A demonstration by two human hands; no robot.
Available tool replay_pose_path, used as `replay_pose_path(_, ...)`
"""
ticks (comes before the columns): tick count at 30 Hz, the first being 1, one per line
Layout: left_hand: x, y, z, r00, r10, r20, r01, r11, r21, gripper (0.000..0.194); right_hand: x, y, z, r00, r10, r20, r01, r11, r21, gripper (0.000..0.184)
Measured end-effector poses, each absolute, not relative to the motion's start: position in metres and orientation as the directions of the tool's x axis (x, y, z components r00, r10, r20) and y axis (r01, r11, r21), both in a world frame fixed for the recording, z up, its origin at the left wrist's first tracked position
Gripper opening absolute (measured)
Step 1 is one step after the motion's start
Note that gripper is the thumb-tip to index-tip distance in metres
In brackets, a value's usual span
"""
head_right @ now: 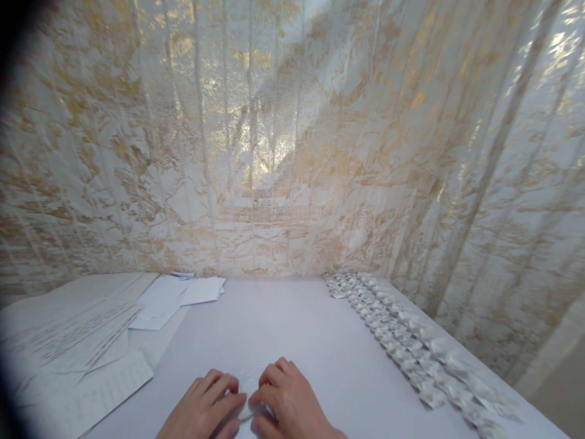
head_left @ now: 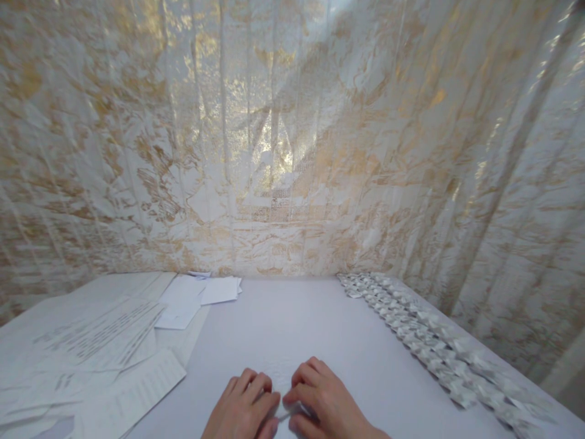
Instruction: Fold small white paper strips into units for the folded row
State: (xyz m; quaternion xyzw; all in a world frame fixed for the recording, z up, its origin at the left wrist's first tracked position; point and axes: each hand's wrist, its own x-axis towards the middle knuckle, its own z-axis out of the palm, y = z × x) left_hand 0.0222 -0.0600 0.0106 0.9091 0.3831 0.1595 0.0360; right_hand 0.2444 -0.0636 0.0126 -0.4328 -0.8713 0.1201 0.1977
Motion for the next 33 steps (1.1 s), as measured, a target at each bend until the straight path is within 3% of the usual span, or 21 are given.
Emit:
replay_pose_path(6, 0.022, -0.057, 0.015, 0.679, 0.681, 0.275, 0.638, -0.733, 0.237, 0.019, 0.231, -0.061, 0.016, -0.499, 0.831, 0.247, 0.712, 0.555, -0.431, 0.016)
replay_pose_path(10, 0.024, -0.059, 0.017, 0.559, 0.797, 0.229, 0.712, -0.602, 0.36, 0.004, 0.227, -0.061, 0.022, -0.423, 0.879, 0.219, 0.711, 0.472, -0.521, 0.016)
replay_pose_path(14, 0.028, -0.063, 0.017, 0.451, 0.858, 0.245, 0.718, -0.512, 0.471, 0.006, 0.223, -0.063, 0.026, -0.341, 0.924, 0.171, 0.703, 0.372, -0.606, 0.016)
replay_pose_path(19, 0.033, -0.065, 0.019, 0.405, 0.893, 0.196, 0.717, -0.443, 0.538, 0.005, 0.218, -0.065, 0.029, -0.28, 0.953, 0.114, 0.753, 0.292, -0.589, 0.012)
replay_pose_path(27, 0.026, -0.061, 0.018, 0.442, 0.883, 0.156, 0.718, -0.452, 0.529, 0.051, 0.236, -0.062, 0.032, -0.319, 0.941, 0.11, 0.679, 0.308, -0.666, 0.041)
replay_pose_path(33, 0.023, -0.06, 0.027, 0.492, 0.861, 0.129, 0.684, -0.474, 0.554, 0.054, 0.248, -0.063, 0.033, -0.36, 0.927, 0.103, 0.635, 0.325, -0.701, 0.041)
